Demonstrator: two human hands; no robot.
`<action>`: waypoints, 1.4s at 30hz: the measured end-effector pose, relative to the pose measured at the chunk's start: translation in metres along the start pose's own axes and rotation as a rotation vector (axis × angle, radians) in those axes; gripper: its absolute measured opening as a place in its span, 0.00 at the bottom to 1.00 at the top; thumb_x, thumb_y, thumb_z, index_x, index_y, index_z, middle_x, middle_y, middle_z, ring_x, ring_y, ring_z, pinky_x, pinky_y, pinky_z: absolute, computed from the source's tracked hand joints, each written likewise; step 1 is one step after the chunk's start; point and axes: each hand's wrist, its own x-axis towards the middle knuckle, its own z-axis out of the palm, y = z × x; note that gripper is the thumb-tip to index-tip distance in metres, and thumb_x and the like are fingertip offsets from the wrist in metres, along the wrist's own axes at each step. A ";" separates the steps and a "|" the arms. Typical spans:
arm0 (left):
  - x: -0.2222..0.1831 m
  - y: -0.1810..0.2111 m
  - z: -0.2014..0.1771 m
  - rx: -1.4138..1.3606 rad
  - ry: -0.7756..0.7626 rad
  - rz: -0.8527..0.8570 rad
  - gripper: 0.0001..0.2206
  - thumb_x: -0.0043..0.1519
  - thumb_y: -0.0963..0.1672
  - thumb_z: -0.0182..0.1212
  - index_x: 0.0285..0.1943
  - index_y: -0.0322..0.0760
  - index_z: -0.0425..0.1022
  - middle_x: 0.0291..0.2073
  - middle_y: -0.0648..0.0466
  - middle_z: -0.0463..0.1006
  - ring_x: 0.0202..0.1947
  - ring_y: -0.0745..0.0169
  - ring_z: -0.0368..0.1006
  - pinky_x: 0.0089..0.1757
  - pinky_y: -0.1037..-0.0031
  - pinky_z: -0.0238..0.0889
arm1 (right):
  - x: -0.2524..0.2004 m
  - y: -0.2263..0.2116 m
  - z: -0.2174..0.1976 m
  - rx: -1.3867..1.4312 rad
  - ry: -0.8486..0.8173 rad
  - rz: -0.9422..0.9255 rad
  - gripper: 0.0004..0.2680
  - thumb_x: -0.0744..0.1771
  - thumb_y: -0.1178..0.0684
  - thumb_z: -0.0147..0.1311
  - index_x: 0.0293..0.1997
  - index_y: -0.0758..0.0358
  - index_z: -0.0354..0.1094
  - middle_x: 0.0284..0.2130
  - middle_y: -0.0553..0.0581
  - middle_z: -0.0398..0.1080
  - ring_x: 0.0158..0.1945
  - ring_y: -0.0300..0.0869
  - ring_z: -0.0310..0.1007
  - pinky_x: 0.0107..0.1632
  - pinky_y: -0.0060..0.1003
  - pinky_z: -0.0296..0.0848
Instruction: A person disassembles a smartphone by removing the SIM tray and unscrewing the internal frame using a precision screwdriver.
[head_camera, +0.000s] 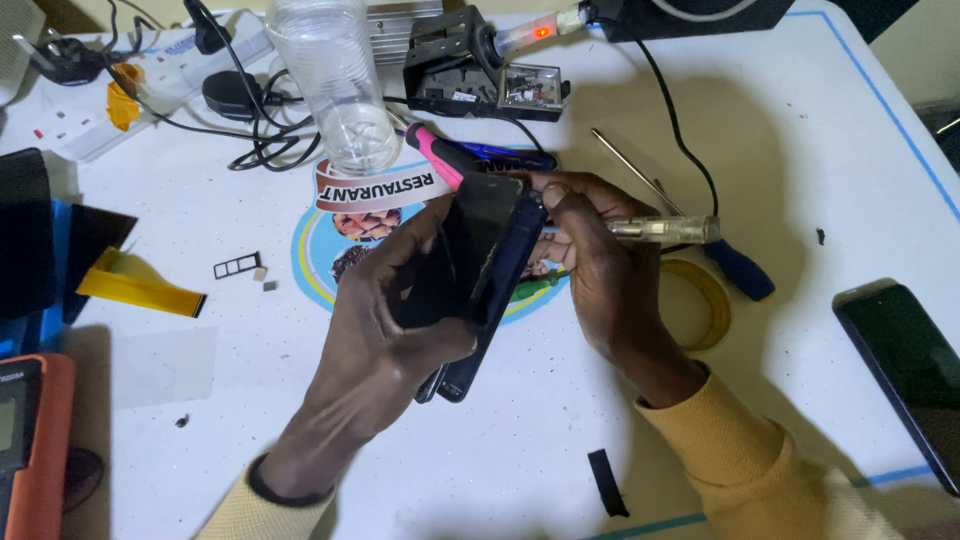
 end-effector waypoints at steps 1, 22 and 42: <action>0.001 0.001 -0.001 0.005 -0.012 -0.028 0.42 0.37 0.39 0.59 0.71 0.34 0.70 0.43 0.61 0.77 0.41 0.72 0.67 0.39 0.82 0.62 | 0.001 0.003 -0.002 -0.044 0.035 0.020 0.12 0.66 0.53 0.48 0.47 0.66 0.77 0.31 0.56 0.74 0.28 0.43 0.73 0.31 0.38 0.77; 0.014 -0.033 -0.027 -0.783 0.163 -0.616 0.04 0.56 0.42 0.58 0.35 0.37 0.76 0.24 0.54 0.78 0.21 0.63 0.73 0.24 0.76 0.63 | -0.003 -0.020 0.001 -0.203 -0.036 0.025 0.12 0.65 0.52 0.51 0.47 0.67 0.75 0.25 0.60 0.72 0.22 0.46 0.75 0.24 0.41 0.84; 0.016 -0.012 -0.044 -1.260 -0.126 -0.244 0.24 0.63 0.45 0.52 0.63 0.18 0.65 0.51 0.32 0.76 0.49 0.40 0.76 0.57 0.53 0.69 | 0.012 -0.001 -0.015 -0.240 0.168 -0.105 0.10 0.64 0.54 0.53 0.47 0.59 0.78 0.30 0.47 0.70 0.26 0.31 0.66 0.22 0.26 0.73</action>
